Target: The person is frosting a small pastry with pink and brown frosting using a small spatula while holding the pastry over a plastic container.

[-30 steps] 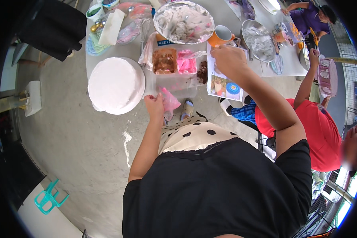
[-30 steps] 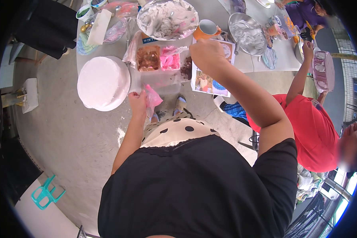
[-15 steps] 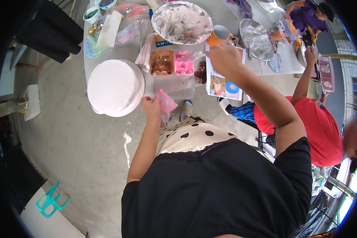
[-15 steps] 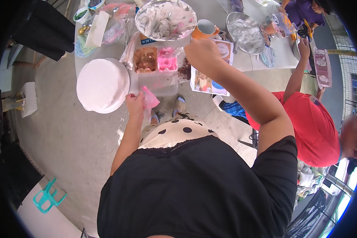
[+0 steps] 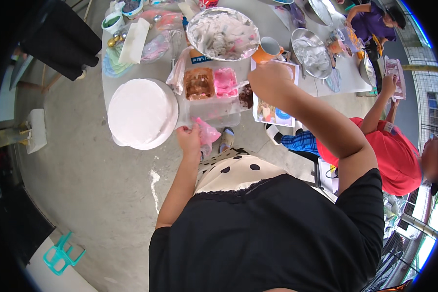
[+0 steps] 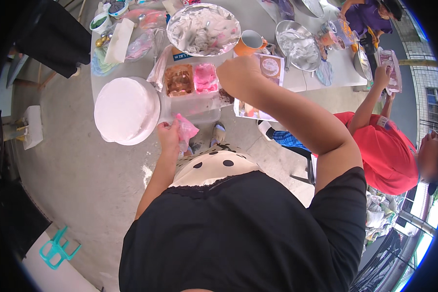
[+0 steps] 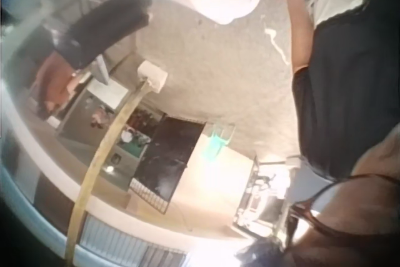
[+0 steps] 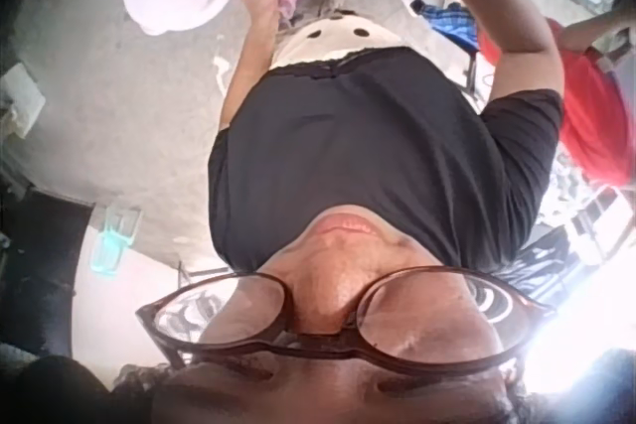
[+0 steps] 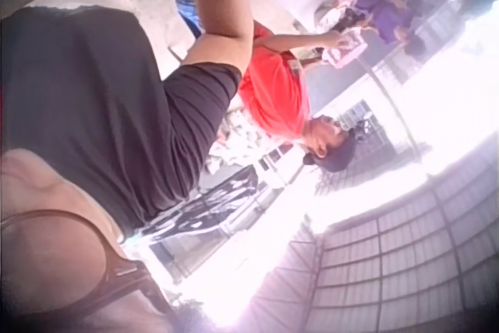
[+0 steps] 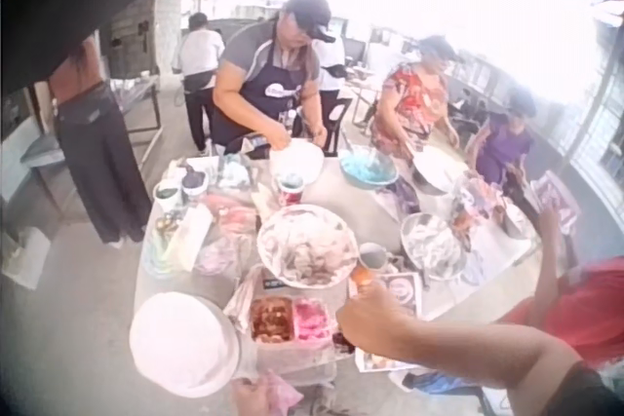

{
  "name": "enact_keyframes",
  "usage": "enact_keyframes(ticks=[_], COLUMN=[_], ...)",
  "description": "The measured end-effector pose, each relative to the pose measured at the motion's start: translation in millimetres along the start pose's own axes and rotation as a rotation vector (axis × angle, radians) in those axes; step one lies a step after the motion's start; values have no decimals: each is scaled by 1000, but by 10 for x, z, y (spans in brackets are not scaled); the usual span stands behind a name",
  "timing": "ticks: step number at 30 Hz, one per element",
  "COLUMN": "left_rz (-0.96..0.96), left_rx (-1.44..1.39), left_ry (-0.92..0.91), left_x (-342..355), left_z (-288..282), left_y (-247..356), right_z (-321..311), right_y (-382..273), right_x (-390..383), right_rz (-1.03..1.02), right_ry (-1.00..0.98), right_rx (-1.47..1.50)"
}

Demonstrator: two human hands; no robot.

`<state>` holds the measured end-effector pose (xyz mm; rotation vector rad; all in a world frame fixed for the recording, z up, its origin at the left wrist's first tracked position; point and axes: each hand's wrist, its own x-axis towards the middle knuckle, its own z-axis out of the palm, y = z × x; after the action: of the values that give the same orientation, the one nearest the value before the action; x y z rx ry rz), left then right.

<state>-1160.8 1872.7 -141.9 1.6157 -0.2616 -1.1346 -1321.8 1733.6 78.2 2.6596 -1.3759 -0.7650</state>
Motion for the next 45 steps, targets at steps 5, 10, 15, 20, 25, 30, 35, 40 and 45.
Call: enact_keyframes(ticks=[5, 10, 15, 20, 25, 30, 35, 40, 45], left_rz=[19, -20, -22, -28, -15, -10, -8, 32, -24], left_rx=[-7, 8, 19, 28, 46, 81, 74, 65, 11], left_ry=[-47, -47, -78, -82, -53, -70, -57, 11, -44], left_x=[39, 5, 30, 81, 27, 57, 41, 136, 33], left_z=[32, -36, -27, -57, -65, -82, -30, -92, -35], left_y=[14, 70, 82, 20, 149, 123, 102, 16, 144], right_z=[438, 169, 256, 370, 263, 289, 530, 251, 399], right_y=[19, 9, -102, 42, 150, -13, -17, 159, 212], right_x=[254, 136, 193, 246, 146, 244, 421, 277, 398], right_rz=[-41, 36, -120, 9, -83, -177, -224, -91, -170], right_ry=[64, 78, 37, 150, 340, 318, 340, 216, 351], right_rx=[-30, 21, -145, -16, -74, -116, -153, -103, -63])
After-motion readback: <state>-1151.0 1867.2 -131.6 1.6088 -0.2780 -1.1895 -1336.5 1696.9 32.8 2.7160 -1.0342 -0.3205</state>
